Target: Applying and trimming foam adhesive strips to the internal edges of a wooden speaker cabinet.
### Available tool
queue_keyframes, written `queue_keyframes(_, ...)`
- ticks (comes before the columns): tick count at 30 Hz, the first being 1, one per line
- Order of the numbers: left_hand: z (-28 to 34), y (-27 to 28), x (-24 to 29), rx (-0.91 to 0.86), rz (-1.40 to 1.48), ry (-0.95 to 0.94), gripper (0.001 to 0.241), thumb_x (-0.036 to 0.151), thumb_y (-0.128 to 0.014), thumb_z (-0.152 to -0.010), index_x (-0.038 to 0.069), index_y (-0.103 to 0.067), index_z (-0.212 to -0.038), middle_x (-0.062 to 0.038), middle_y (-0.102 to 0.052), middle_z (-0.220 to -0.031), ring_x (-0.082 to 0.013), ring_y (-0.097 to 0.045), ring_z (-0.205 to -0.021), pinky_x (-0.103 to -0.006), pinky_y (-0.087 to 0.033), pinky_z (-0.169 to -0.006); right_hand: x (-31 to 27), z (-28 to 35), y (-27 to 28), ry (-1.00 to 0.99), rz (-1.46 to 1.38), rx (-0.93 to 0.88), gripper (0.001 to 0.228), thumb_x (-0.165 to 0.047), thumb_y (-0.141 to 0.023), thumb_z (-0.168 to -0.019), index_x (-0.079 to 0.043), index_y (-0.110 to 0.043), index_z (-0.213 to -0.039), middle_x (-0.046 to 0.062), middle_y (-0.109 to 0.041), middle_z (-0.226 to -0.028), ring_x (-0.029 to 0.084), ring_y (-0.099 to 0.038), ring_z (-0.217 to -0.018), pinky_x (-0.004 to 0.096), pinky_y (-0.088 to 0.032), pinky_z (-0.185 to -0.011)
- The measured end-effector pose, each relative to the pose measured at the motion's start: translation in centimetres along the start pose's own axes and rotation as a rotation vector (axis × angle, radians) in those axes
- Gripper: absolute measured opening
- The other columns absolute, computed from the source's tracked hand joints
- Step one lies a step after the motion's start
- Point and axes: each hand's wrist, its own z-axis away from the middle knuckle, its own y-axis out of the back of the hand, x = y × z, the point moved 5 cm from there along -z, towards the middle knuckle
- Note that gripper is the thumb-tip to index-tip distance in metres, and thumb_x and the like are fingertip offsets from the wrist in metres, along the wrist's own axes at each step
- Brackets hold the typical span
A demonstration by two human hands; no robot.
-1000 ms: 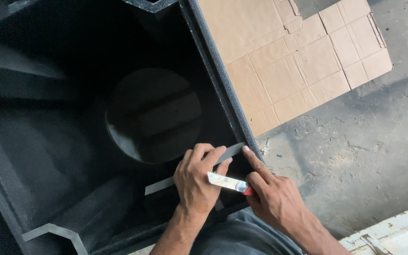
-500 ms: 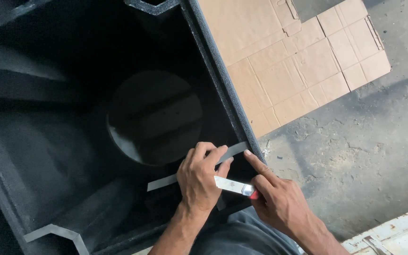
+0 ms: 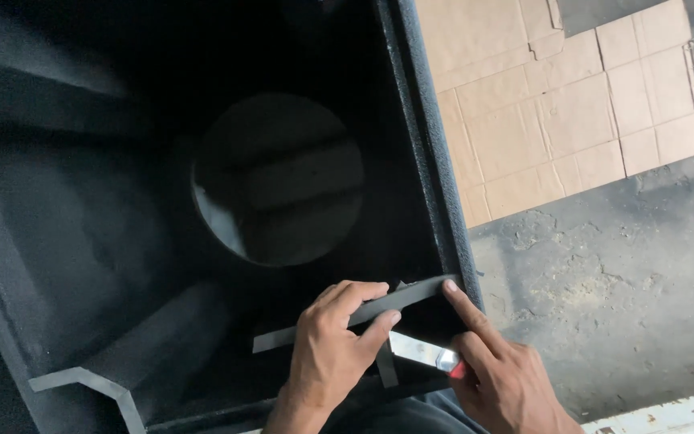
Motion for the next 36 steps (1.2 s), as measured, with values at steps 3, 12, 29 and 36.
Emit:
queue_keyframes(3, -0.5, -0.1, -0.7, -0.080, 0.021, 0.142, 0.028, 0.030, -0.073, -0.084, 0.015, -0.072, -0.108, -0.002, -0.078, -0.103, -0.0181, -0.074, -0.099, -0.0393, -0.058, -0.087, 0.3, 0.1, -0.3, -0.046, 0.004, -0.047, 0.016, -0.011, -0.071, -0.076, -0.016, -0.057, -0.082, 0.010, -0.037, -0.160, 0.019, -0.058, -0.037, 0.030, -0.054, -0.038)
queue_keyframes(12, -1.2, -0.6, -1.5, -0.125, 0.005, 0.289, 0.025, 0.031, -0.071, -0.085, 0.019, -0.077, -0.105, 0.003, -0.077, -0.096, -0.0132, -0.073, -0.089, -0.0352, -0.060, -0.076, 1.6, 1.0, -1.3, -0.012, 0.086, -0.010, 0.011, -0.016, -0.068, -0.080, -0.018, -0.057, -0.076, 0.010, -0.043, -0.157, 0.014, -0.072, -0.055, 0.028, -0.059, -0.047)
queue_keyframes(29, -1.2, -1.6, -2.0, -0.088, 0.022, 0.321, 0.017, 0.038, -0.074, -0.078, 0.025, -0.070, -0.088, 0.009, -0.073, -0.081, -0.0157, -0.067, -0.079, -0.0409, -0.042, -0.076, 8.2, 9.3, -4.9, -0.327, 0.122, 0.068, 0.068, -0.020, -0.085, -0.066, -0.022, -0.064, -0.131, 0.006, -0.068, -0.089, 0.018, -0.070, -0.069, 0.025, -0.057, -0.066)
queue_keyframes(36, -1.2, -1.1, -2.2, -0.063, 0.103, 0.308, 0.018, 0.039, -0.079, -0.078, 0.023, -0.073, -0.085, 0.010, -0.075, -0.082, -0.0142, -0.069, -0.080, -0.0398, -0.043, -0.080, 6.3, 8.1, -4.8, -0.213, 0.220, 0.032, 0.061, -0.019, -0.088, -0.064, -0.015, -0.070, -0.121, 0.006, -0.075, -0.088, 0.021, -0.075, -0.067, 0.022, -0.060, -0.055)
